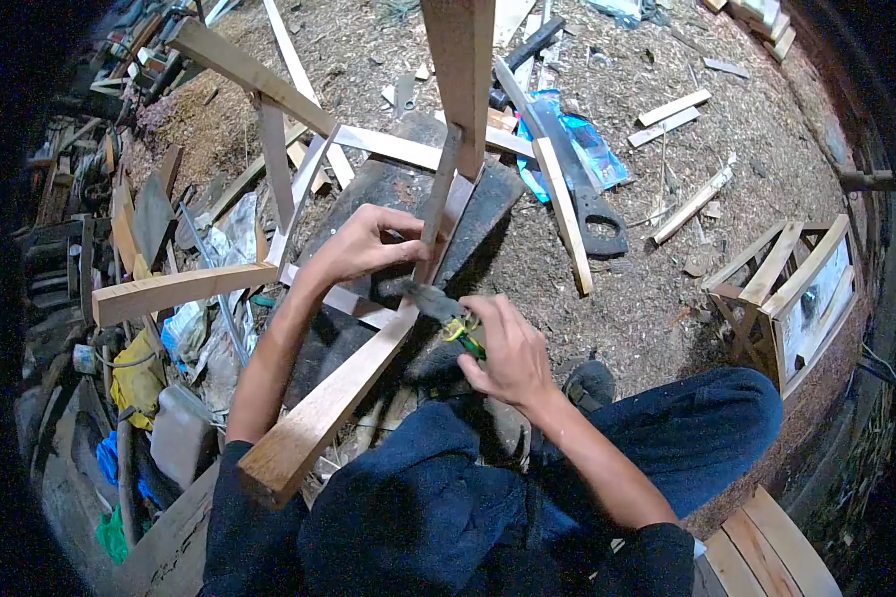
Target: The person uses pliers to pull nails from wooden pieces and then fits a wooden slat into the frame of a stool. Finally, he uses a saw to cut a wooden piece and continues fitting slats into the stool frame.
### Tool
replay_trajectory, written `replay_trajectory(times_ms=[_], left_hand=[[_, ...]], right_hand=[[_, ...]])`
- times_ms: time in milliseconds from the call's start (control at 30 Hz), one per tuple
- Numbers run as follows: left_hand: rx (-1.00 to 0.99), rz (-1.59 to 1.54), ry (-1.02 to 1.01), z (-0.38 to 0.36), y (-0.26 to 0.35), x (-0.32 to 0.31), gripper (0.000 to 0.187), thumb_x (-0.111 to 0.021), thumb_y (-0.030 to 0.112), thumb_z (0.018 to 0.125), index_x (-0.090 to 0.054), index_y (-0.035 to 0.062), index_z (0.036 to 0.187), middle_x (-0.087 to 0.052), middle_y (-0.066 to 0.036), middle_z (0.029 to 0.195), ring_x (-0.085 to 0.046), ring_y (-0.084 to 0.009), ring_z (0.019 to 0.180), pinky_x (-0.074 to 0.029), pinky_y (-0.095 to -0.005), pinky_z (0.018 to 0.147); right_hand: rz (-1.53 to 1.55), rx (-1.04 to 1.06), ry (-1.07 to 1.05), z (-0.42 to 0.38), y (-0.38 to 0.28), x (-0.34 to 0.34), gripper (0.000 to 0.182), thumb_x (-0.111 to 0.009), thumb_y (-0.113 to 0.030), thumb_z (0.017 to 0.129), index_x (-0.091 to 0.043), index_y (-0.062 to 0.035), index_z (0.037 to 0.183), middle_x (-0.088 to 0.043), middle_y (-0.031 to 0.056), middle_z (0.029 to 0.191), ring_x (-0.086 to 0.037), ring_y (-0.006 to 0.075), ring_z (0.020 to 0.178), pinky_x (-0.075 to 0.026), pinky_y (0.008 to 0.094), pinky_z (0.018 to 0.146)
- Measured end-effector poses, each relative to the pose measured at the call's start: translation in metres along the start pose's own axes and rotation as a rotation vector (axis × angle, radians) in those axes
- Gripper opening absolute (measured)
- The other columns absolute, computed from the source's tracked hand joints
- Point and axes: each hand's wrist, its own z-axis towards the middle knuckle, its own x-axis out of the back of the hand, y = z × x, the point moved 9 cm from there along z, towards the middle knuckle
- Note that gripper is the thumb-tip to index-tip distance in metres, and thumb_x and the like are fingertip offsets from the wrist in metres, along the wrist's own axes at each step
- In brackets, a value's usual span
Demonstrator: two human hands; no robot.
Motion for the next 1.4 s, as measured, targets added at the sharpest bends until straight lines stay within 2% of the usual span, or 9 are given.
replay_trajectory(times_ms=[200, 467, 633, 867, 1000, 1167, 1267, 1300, 1400], left_hand=[[0.021, 0.003, -0.097, 0.004, 0.008, 0.001, 0.034, -0.075, 0.02, 0.086, -0.071, -0.0018, 0.111, -0.075, -0.009, 0.094, -0.062, -0.0101, 0.085, -0.052, -0.0311, 0.08], [0.027, 0.043, -0.131, 0.005, 0.01, 0.0, 0.035, -0.075, 0.02, 0.087, -0.069, -0.0018, 0.114, -0.076, -0.01, 0.096, -0.061, -0.0072, 0.084, -0.052, -0.0305, 0.079], [0.033, 0.046, -0.132, 0.007, 0.011, -0.001, 0.036, -0.075, 0.02, 0.086, -0.069, -0.0011, 0.114, -0.076, -0.011, 0.095, -0.061, -0.0074, 0.084, -0.052, -0.0305, 0.079], [0.033, 0.097, -0.144, 0.006, 0.013, 0.002, 0.035, -0.075, 0.02, 0.086, -0.069, -0.002, 0.112, -0.075, -0.011, 0.092, -0.059, -0.0071, 0.083, -0.051, -0.0308, 0.076], [0.004, 0.058, -0.15, 0.008, 0.015, 0.0, 0.033, -0.075, 0.021, 0.086, -0.069, -0.0024, 0.109, -0.074, -0.01, 0.089, -0.058, -0.0069, 0.081, -0.05, -0.0309, 0.075], [-0.012, 0.077, -0.125, 0.007, 0.013, 0.0, 0.027, -0.072, 0.02, 0.087, -0.07, -0.0026, 0.102, -0.07, -0.008, 0.082, -0.057, -0.007, 0.08, -0.049, -0.0308, 0.074], [0.009, 0.086, -0.137, 0.007, 0.011, -0.001, 0.025, -0.071, 0.02, 0.088, -0.07, -0.0033, 0.099, -0.067, -0.007, 0.077, -0.054, -0.0067, 0.077, -0.048, -0.0306, 0.071], [0.004, 0.087, -0.137, 0.007, 0.012, -0.001, 0.025, -0.071, 0.02, 0.088, -0.07, -0.0033, 0.099, -0.067, -0.007, 0.077, -0.054, -0.0067, 0.077, -0.048, -0.0306, 0.071], [-0.017, 0.094, -0.133, 0.009, 0.016, 0.0, 0.025, -0.071, 0.02, 0.088, -0.068, -0.0042, 0.094, -0.061, -0.005, 0.072, -0.051, -0.0063, 0.074, -0.046, -0.0308, 0.068]], right_hand=[[-0.316, 0.348, -0.131, 0.011, -0.02, -0.004, 0.062, -0.082, -0.022, 0.066, -0.06, -0.0177, 0.124, -0.06, 0.0055, 0.093, -0.065, 0.0216, 0.074, -0.053, 0.0329, 0.06], [-0.341, 0.258, -0.164, 0.018, -0.014, -0.007, 0.063, -0.083, -0.026, 0.067, -0.057, -0.0125, 0.123, -0.057, 0.0057, 0.08, -0.065, 0.0235, 0.07, -0.054, 0.0374, 0.058], [-0.41, 0.002, -0.333, 0.026, 0.014, -0.025, 0.045, -0.083, -0.026, 0.069, -0.051, -0.0079, 0.095, -0.06, 0.0093, 0.081, -0.067, 0.0301, 0.07, -0.054, 0.0416, 0.058], [-0.28, 0.292, -0.163, 0.023, -0.033, -0.003, 0.044, -0.082, -0.024, 0.069, -0.049, -0.0079, 0.092, -0.061, 0.009, 0.079, -0.069, 0.0291, 0.068, -0.056, 0.039, 0.053], [-0.475, -0.064, -0.386, 0.028, 0.018, -0.026, 0.045, -0.083, -0.024, 0.069, -0.049, -0.0071, 0.094, -0.058, 0.0084, 0.076, -0.069, 0.0299, 0.067, -0.056, 0.0409, 0.053], [-0.295, 0.243, -0.253, 0.025, -0.03, -0.006, 0.049, -0.084, -0.031, 0.069, -0.048, -0.0073, 0.093, -0.06, 0.0113, 0.077, -0.067, 0.0316, 0.067, -0.054, 0.0424, 0.055], [-0.259, 0.169, -0.24, 0.025, 0.0, -0.018, 0.05, -0.084, -0.03, 0.069, -0.048, -0.0069, 0.093, -0.06, 0.0117, 0.078, -0.067, 0.0328, 0.068, -0.053, 0.0431, 0.056], [-0.41, -0.062, -0.381, 0.03, 0.022, -0.026, 0.05, -0.084, -0.029, 0.069, -0.047, -0.0062, 0.092, -0.06, 0.0124, 0.078, -0.066, 0.0343, 0.067, -0.053, 0.0441, 0.056], [-0.359, 0.013, -0.323, 0.031, 0.017, -0.019, 0.047, -0.083, -0.028, 0.071, -0.046, -0.0058, 0.092, -0.06, 0.0132, 0.079, -0.066, 0.0353, 0.067, -0.053, 0.0442, 0.057]])
